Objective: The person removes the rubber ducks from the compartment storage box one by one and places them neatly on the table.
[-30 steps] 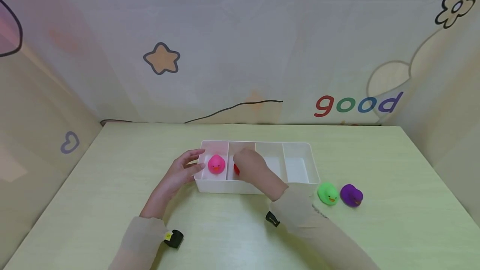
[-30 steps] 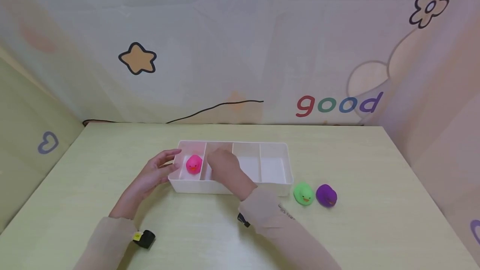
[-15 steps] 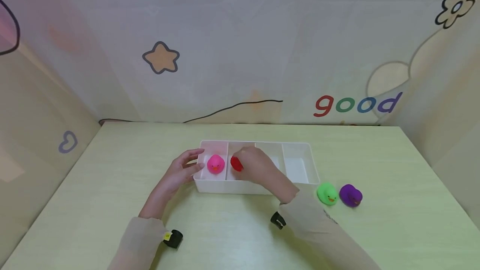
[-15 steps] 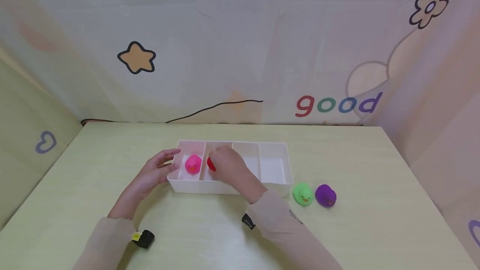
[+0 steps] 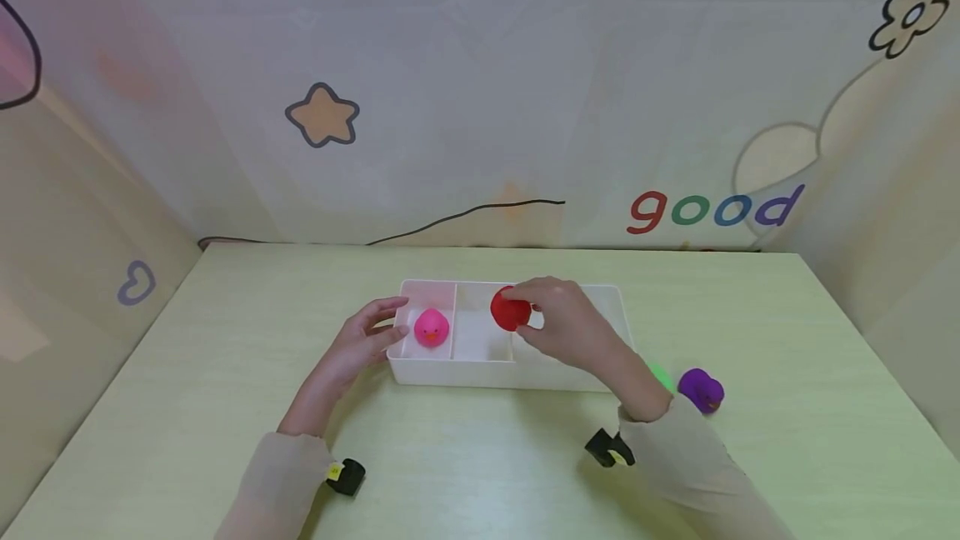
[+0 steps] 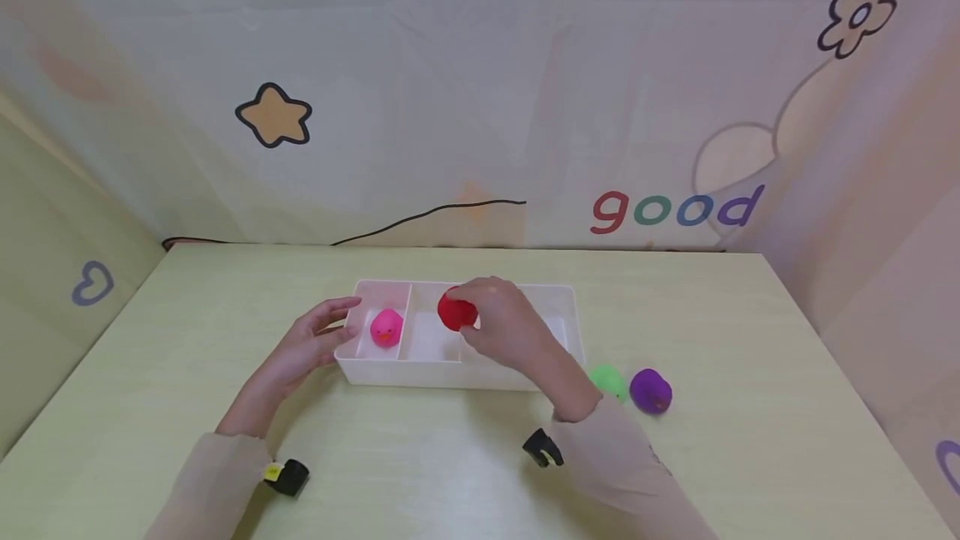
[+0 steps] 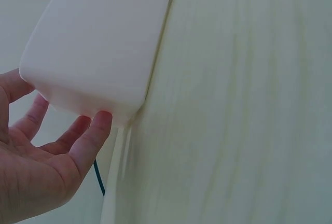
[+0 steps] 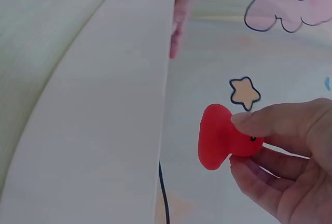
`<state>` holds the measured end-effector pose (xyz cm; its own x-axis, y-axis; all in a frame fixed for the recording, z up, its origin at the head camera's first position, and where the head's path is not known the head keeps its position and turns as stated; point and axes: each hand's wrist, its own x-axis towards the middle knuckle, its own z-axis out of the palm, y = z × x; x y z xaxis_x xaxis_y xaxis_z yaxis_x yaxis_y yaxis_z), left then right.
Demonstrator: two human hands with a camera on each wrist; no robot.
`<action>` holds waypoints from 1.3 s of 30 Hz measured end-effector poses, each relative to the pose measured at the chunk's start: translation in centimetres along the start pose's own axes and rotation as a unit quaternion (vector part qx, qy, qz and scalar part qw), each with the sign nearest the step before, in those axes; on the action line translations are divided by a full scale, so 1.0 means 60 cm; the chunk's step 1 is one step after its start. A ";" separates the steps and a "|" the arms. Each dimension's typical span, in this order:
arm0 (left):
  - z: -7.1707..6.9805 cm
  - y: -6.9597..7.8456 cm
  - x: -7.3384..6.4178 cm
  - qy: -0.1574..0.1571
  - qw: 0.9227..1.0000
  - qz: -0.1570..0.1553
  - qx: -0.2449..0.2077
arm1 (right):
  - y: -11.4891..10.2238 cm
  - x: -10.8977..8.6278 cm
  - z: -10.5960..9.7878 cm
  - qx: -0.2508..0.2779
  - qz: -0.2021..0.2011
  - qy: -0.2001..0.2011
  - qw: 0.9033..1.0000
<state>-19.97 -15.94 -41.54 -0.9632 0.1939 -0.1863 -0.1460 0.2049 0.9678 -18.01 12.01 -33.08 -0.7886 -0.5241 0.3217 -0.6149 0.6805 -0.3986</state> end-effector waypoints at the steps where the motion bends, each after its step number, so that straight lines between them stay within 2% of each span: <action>1: 0.000 0.000 0.000 0.000 1.000 0.001 0.000 | 0.005 -0.006 -0.006 0.013 0.003 0.007 1.000; 9: -0.001 -0.001 0.000 0.000 1.000 0.002 -0.003 | 0.050 -0.060 -0.050 0.096 0.051 0.055 0.993; 19: -0.002 -0.001 0.000 0.002 1.000 -0.001 0.000 | 0.098 -0.126 -0.096 0.156 0.164 0.053 0.973; 30: -0.001 -0.002 0.003 -0.001 1.000 -0.001 0.004 | 0.164 -0.208 -0.119 0.150 0.235 0.069 0.958; 34: 0.000 -0.001 0.002 -0.003 1.000 -0.002 0.007 | 0.196 -0.244 -0.122 0.149 0.271 0.071 0.948; 36: 0.000 -0.001 0.002 -0.004 1.000 -0.003 0.009 | 0.215 -0.261 -0.120 0.156 0.296 0.081 0.939; 39: -0.001 0.000 0.000 -0.005 1.000 -0.001 0.010 | 0.235 -0.284 -0.124 0.160 0.307 0.084 0.934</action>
<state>-20.01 -15.99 -41.51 -0.9605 0.2034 -0.1898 -0.1429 0.2247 0.9639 -13.19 34.33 -37.81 -0.9975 0.0212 0.0673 -0.0394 0.6236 -0.7807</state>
